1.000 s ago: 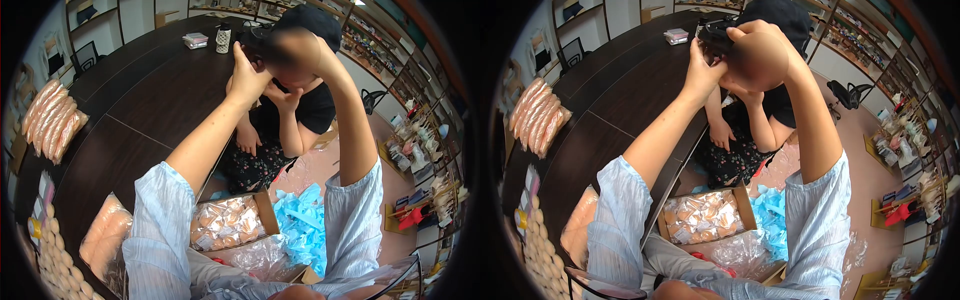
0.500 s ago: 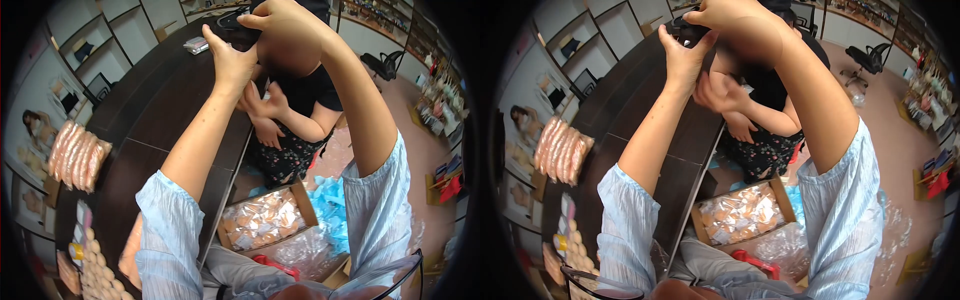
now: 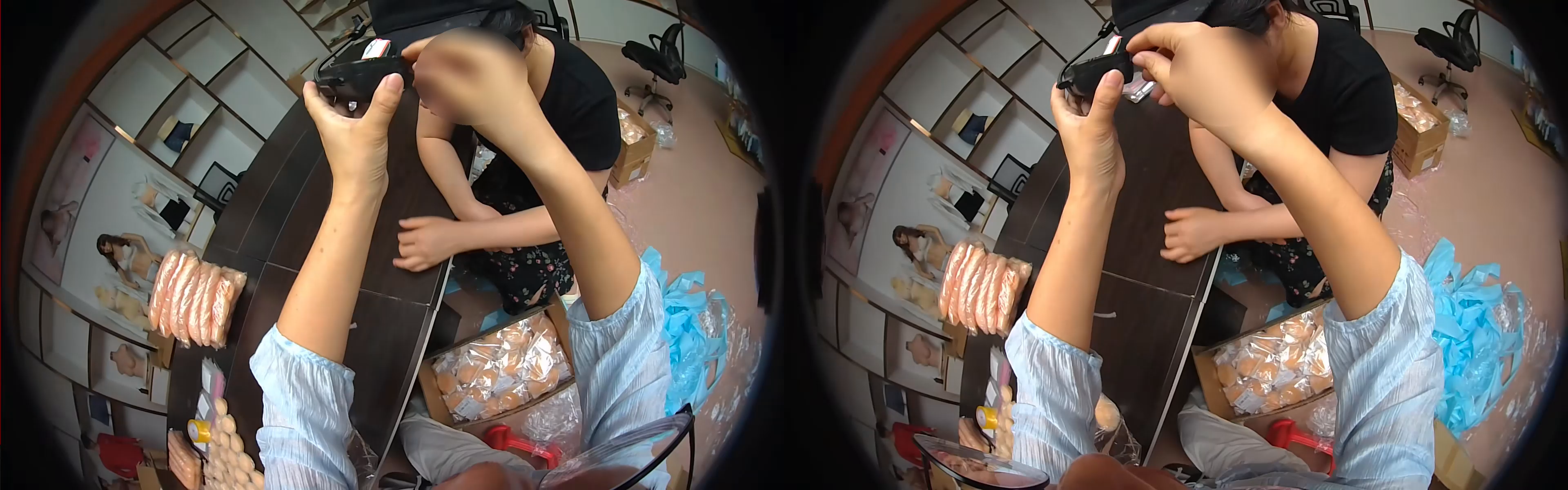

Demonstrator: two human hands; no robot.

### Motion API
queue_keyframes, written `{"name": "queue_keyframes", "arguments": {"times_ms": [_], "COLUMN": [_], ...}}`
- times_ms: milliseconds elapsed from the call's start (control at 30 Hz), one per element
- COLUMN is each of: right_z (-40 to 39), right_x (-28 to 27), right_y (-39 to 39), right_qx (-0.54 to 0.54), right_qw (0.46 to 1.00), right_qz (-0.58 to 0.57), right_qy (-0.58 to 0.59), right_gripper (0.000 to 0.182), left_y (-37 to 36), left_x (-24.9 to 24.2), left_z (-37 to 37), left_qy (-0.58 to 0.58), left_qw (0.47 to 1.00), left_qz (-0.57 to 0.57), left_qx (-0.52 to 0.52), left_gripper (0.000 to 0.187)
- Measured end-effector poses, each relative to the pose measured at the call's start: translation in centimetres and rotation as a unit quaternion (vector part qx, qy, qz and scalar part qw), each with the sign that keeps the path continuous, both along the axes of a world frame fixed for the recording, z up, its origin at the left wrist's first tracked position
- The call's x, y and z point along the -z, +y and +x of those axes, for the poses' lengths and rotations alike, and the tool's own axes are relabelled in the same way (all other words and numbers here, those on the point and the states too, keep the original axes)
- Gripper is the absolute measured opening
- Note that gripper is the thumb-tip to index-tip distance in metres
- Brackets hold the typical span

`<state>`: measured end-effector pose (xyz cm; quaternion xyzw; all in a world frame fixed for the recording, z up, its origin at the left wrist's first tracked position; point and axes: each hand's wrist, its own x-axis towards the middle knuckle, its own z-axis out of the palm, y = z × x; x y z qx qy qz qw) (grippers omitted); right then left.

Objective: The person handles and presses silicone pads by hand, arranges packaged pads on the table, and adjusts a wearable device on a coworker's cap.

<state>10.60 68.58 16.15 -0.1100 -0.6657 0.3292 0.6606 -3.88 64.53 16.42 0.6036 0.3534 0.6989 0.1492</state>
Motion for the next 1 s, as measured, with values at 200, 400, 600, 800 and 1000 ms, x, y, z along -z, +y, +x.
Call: {"name": "queue_keyframes", "arguments": {"times_ms": [200, 400, 600, 800, 1000], "right_z": [1.2, 2.4, 2.0, 0.6, -0.1], "right_x": [-0.8, -3.8, -5.3, -4.6, -4.3], "right_y": [0.0, 0.1, -2.4, -2.2, -1.8], "right_qx": [0.145, 0.196, 0.237, 0.235, 0.217], "right_qw": [0.976, 0.922, 0.900, 0.898, 0.906], "right_qz": [0.117, 0.300, 0.144, 0.149, 0.170], "right_qy": [-0.113, -0.150, -0.335, -0.341, -0.320], "right_gripper": [0.016, 0.021, 0.028, 0.028, 0.030], "left_y": [0.6, 0.7, 1.0, 1.2, 1.6], "left_x": [0.6, 0.6, 0.6, 1.0, 1.3], "left_z": [1.3, 1.8, 1.9, 1.9, 1.4], "left_qy": [-0.039, 0.029, 0.100, 0.120, 0.135], "left_qw": [0.998, 0.995, 0.979, 0.971, 0.966], "left_qz": [0.040, 0.027, 0.021, 0.038, 0.060], "left_qx": [-0.038, -0.092, -0.175, -0.204, -0.212], "left_gripper": [0.107, 0.111, 0.111, 0.110, 0.110]}}
